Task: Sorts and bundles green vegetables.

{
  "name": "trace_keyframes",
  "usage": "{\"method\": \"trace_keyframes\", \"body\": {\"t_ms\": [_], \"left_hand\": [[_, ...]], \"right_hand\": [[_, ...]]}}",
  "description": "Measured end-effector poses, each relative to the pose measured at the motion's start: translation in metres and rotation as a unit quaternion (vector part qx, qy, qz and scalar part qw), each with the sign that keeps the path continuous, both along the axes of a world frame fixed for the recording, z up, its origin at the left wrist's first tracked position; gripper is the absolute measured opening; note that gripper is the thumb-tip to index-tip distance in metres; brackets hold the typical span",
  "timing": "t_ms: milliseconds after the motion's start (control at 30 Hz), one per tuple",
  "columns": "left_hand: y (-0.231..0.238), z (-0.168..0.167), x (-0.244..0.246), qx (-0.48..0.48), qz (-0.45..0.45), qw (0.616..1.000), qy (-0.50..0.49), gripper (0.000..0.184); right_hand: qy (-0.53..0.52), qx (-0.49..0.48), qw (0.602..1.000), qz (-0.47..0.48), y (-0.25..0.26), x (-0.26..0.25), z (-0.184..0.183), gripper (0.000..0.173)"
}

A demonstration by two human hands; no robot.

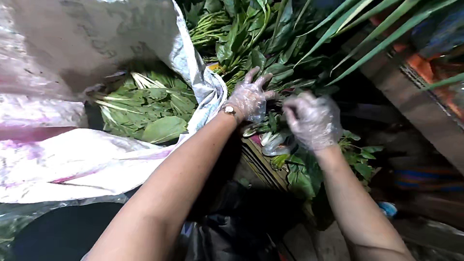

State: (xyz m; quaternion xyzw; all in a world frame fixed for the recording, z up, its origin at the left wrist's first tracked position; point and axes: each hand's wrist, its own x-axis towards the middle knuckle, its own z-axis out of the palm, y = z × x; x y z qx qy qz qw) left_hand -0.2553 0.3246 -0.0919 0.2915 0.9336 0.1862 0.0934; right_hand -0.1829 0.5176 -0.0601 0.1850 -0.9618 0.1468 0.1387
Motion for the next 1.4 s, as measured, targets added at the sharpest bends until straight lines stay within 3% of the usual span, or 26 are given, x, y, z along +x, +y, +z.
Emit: {"method": "trace_keyframes", "body": {"t_ms": [67, 167, 267, 333, 433, 600, 700, 733, 800, 867, 933, 1000, 1033, 1100, 1200, 1300, 1333, 1400], "left_hand": [[-0.001, 0.005, -0.004, -0.004, -0.001, 1.000, -0.005, 0.056], [-0.003, 0.008, -0.006, 0.001, 0.005, 1.000, -0.015, 0.057], [-0.003, 0.007, -0.006, 0.007, 0.002, 1.000, -0.012, 0.057], [-0.003, 0.005, -0.005, 0.001, 0.003, 1.000, -0.012, 0.056], [-0.004, 0.004, -0.005, -0.009, 0.011, 1.000, -0.008, 0.055], [-0.007, 0.005, -0.010, 0.003, 0.003, 1.000, -0.022, 0.057], [-0.007, 0.006, -0.012, 0.000, 0.003, 1.000, -0.026, 0.058], [-0.007, 0.006, -0.013, 0.000, 0.003, 1.000, -0.026, 0.057], [-0.008, 0.007, -0.013, 0.003, 0.004, 1.000, -0.026, 0.058], [-0.009, 0.005, -0.013, 0.003, -0.002, 1.000, -0.023, 0.058], [-0.009, 0.005, -0.013, -0.002, -0.005, 1.000, -0.015, 0.055], [-0.010, 0.006, -0.014, -0.005, 0.000, 1.000, -0.014, 0.055], [-0.010, 0.006, -0.014, -0.003, 0.003, 1.000, -0.017, 0.055], [-0.010, 0.005, -0.015, 0.004, 0.005, 1.000, -0.023, 0.055], [-0.011, 0.004, -0.015, 0.018, 0.002, 0.999, -0.033, 0.056], [-0.009, 0.002, -0.015, 0.029, 0.005, 0.999, -0.029, 0.055], [-0.009, 0.001, -0.016, 0.033, 0.006, 0.999, -0.025, 0.056], [-0.010, 0.000, -0.017, 0.035, 0.009, 0.999, -0.025, 0.056]], "right_hand": [[-0.060, 0.032, 0.998, -0.009, 0.015, 0.008, -0.016, 0.017], [-0.176, 0.041, 0.976, -0.125, 0.035, 0.008, -0.017, 0.019], [-0.223, 0.040, 0.964, -0.138, 0.028, 0.011, -0.018, 0.021], [-0.266, 0.087, 0.949, -0.144, 0.022, 0.006, -0.033, 0.032], [-0.255, 0.086, 0.952, -0.150, 0.020, 0.006, -0.042, 0.025], [-0.190, 0.023, 0.973, -0.132, 0.038, 0.045, 0.018, 0.012], [-0.264, 0.179, 0.936, -0.150, 0.033, 0.059, 0.031, 0.025], [-0.252, 0.183, 0.939, -0.146, 0.025, 0.060, 0.032, 0.029], [-0.130, 0.103, 0.985, -0.052, 0.006, 0.058, 0.024, 0.025], [-0.096, 0.062, 0.989, 0.092, -0.025, 0.044, 0.008, 0.024], [-0.199, 0.148, 0.953, 0.172, -0.056, 0.024, -0.007, 0.034], [-0.275, 0.272, 0.907, 0.165, -0.079, 0.011, -0.026, 0.043], [-0.288, 0.290, 0.899, 0.158, -0.083, 0.008, -0.034, 0.041], [-0.289, 0.229, 0.917, 0.149, -0.071, 0.006, -0.040, 0.039], [-0.198, -0.038, 0.972, 0.119, -0.026, 0.002, -0.039, 0.030], [-0.123, -0.259, 0.956, 0.070, 0.010, 0.003, -0.018, 0.036], [-0.081, -0.286, 0.952, 0.076, 0.016, 0.004, -0.012, 0.036], [0.001, -0.239, 0.965, 0.105, 0.021, 0.005, -0.004, 0.033]]}}
